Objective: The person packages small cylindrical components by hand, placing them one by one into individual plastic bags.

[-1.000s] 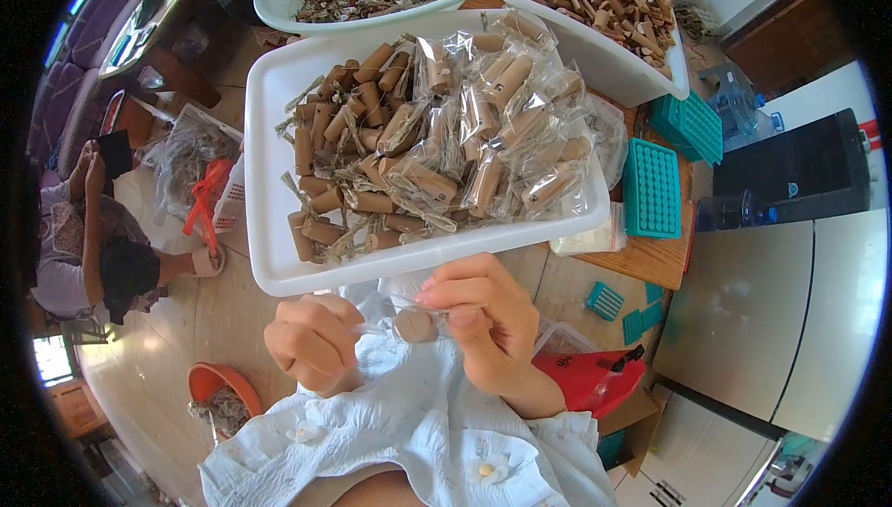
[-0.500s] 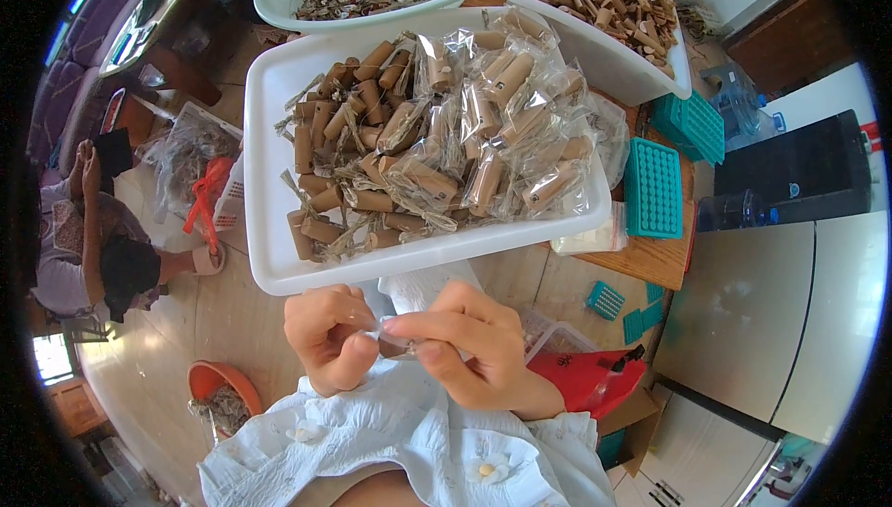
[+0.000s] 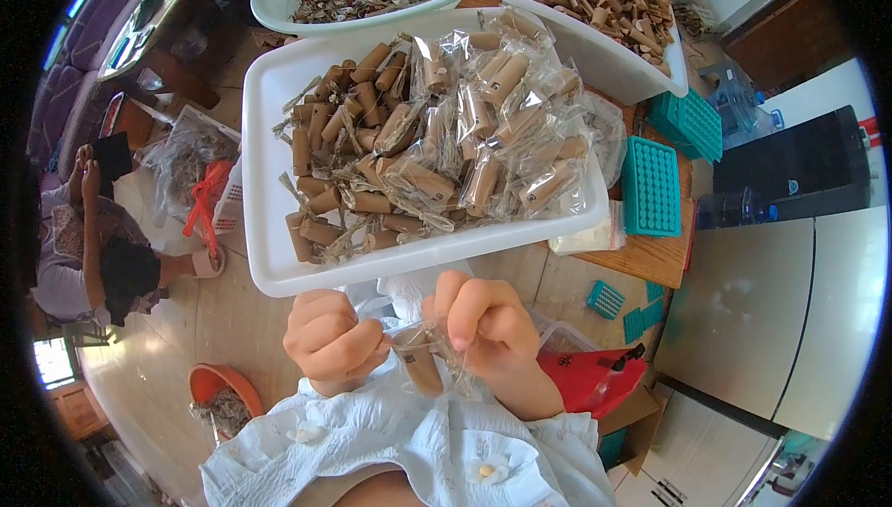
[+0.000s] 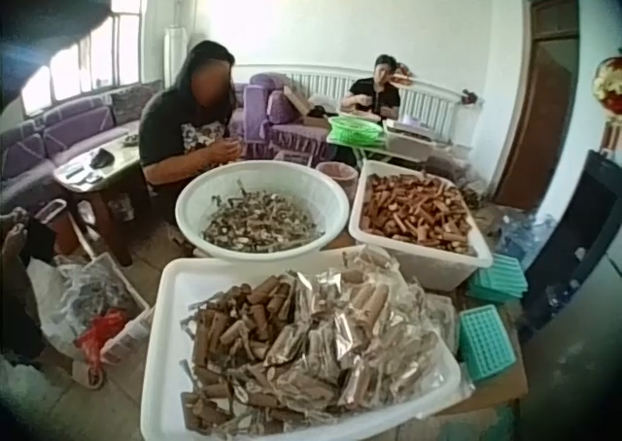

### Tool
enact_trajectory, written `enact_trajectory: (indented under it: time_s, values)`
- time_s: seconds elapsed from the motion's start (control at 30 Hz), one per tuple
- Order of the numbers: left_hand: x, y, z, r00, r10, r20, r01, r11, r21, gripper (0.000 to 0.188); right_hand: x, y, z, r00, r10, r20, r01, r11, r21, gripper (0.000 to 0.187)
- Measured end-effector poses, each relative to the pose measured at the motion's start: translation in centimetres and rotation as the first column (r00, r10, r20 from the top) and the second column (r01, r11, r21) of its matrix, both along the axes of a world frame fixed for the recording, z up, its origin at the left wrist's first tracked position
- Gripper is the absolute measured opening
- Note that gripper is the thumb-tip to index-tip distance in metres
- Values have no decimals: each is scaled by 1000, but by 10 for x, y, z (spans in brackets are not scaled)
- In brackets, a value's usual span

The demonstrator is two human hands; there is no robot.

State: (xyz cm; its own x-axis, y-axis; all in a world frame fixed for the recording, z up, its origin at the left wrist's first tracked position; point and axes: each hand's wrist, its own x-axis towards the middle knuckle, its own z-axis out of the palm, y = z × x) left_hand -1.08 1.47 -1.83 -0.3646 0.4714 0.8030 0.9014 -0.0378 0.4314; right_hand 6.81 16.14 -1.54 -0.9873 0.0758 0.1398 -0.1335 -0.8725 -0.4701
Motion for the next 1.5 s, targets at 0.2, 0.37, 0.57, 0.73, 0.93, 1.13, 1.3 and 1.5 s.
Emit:
enact_trajectory:
  time_s: [0.2, 0.37, 0.57, 0.73, 0.93, 1.13, 1.3, 1.5]
  values:
    - [2, -2, 3, 994, 2, 106, -17, 990, 140, 18, -2, 4, 8, 980, -197, -24, 191, 905, 380, 37]
    - [1, -2, 6, 984, 31, 174, -65, 979, 195, 16, -11, 29, 21, 818, -560, -135, 494, 562, 663, 39]
    - [8, -4, -1, 939, -161, 304, 97, 972, 215, 16, -53, 67, 15, 518, -743, -423, 543, -96, 834, 26]
    - [9, -5, -6, 923, -192, 335, 112, 963, 243, 19, -55, 68, 23, 485, -468, -739, 177, -775, 607, 40]
    - [1, 13, 5, 942, -38, 333, -29, 980, 195, 30, 6, 117, -1, 335, -700, -631, 196, -603, 773, 25]
    - [2, 14, 2, 961, -48, 271, 7, 989, 150, 35, 29, 103, -53, 510, -731, -452, -156, -596, 788, 25]
    - [7, 2, 7, 874, -120, 472, 132, 991, 7, 28, 37, 93, -65, 716, -612, -336, -371, -741, 559, 31]
    - [2, 1, 7, 863, -275, 424, 265, 960, 84, 23, 41, 107, -62, 716, -657, -234, -374, -645, 666, 33]
